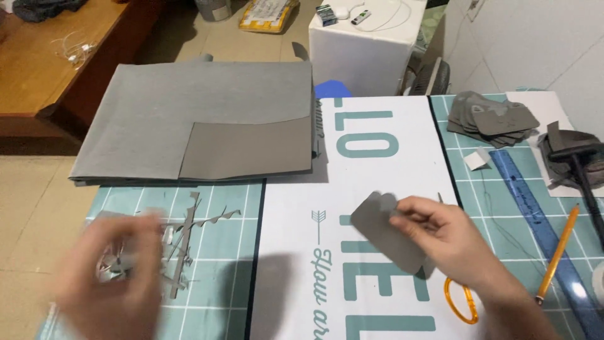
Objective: Applying double-sided adhesive tape to a grey foam cutout, including cutting the tape to size and peeling the backing.
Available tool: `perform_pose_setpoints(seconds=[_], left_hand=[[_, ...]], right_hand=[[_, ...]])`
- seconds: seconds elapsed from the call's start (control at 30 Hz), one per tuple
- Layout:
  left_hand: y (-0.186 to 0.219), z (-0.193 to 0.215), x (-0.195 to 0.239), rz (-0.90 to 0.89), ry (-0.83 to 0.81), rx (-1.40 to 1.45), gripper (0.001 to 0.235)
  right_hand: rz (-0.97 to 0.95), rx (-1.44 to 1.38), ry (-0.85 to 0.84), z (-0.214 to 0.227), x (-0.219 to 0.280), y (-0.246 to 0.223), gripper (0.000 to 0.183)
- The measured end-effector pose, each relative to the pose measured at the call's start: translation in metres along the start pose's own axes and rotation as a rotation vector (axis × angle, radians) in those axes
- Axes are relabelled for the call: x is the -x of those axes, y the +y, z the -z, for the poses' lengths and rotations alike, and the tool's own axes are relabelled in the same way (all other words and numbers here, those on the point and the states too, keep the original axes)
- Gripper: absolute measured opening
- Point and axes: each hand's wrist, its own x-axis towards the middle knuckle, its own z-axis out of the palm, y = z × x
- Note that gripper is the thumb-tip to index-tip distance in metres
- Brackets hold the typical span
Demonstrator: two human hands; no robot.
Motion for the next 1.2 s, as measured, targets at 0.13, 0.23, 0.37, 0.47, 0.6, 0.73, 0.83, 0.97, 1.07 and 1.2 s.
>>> perform_pose_setpoints(seconds=[0.13,0.23,0.37,0.47,0.6,0.73,0.83,0.97,1.07,1.2], left_hand=[[0.080,-0.072,-0.014,0.270,-0.555,0.673,0.048],[0.085,-0.128,-0.006,0.509,-1.110,0.740,0.086],[0.077,-0.182,0.013,0.735,-0.947,1.250,0.021],[0.079,-0.189,0.015,0.967,-0.818,1.308,0.036],[0.085,-0.189,0.024,0.942,-0.787,1.376,0.036],[0.085,-0.189,0.023,0.956,-0.834,1.347,0.024],[0.083,-0.195,0.026,1.049,-0.843,1.331,0.025],[0.081,-0.195,0.026,0.990,-0.847,1.342,0.021],[0.082,-0.190,0.022,0.923,-0.884,1.379,0.035],[0.078,-0.193,0.026,0.835,-0.864,1.441,0.039]], right_hand=[[-0.138,-0.003,0.032,-0.006,0.000,-0.007,0.015],[0.008,0.095,0.006,-0.008,-0.001,-0.011,0.022],[-0.248,-0.178,0.076,-0.005,-0.006,-0.024,0.065],[-0.435,-0.272,0.182,-0.011,-0.016,-0.034,0.071],[-0.554,-0.342,0.220,-0.009,-0.021,-0.025,0.053],[-0.615,-0.336,0.285,-0.013,-0.024,-0.023,0.055],[-0.618,-0.377,0.292,-0.009,-0.026,-0.020,0.039],[-0.571,-0.394,0.252,0.002,-0.024,0.001,0.023],[-0.522,-0.388,0.236,0.007,-0.023,0.005,0.015],[-0.431,-0.266,0.246,0.009,-0.017,-0.001,0.029]])
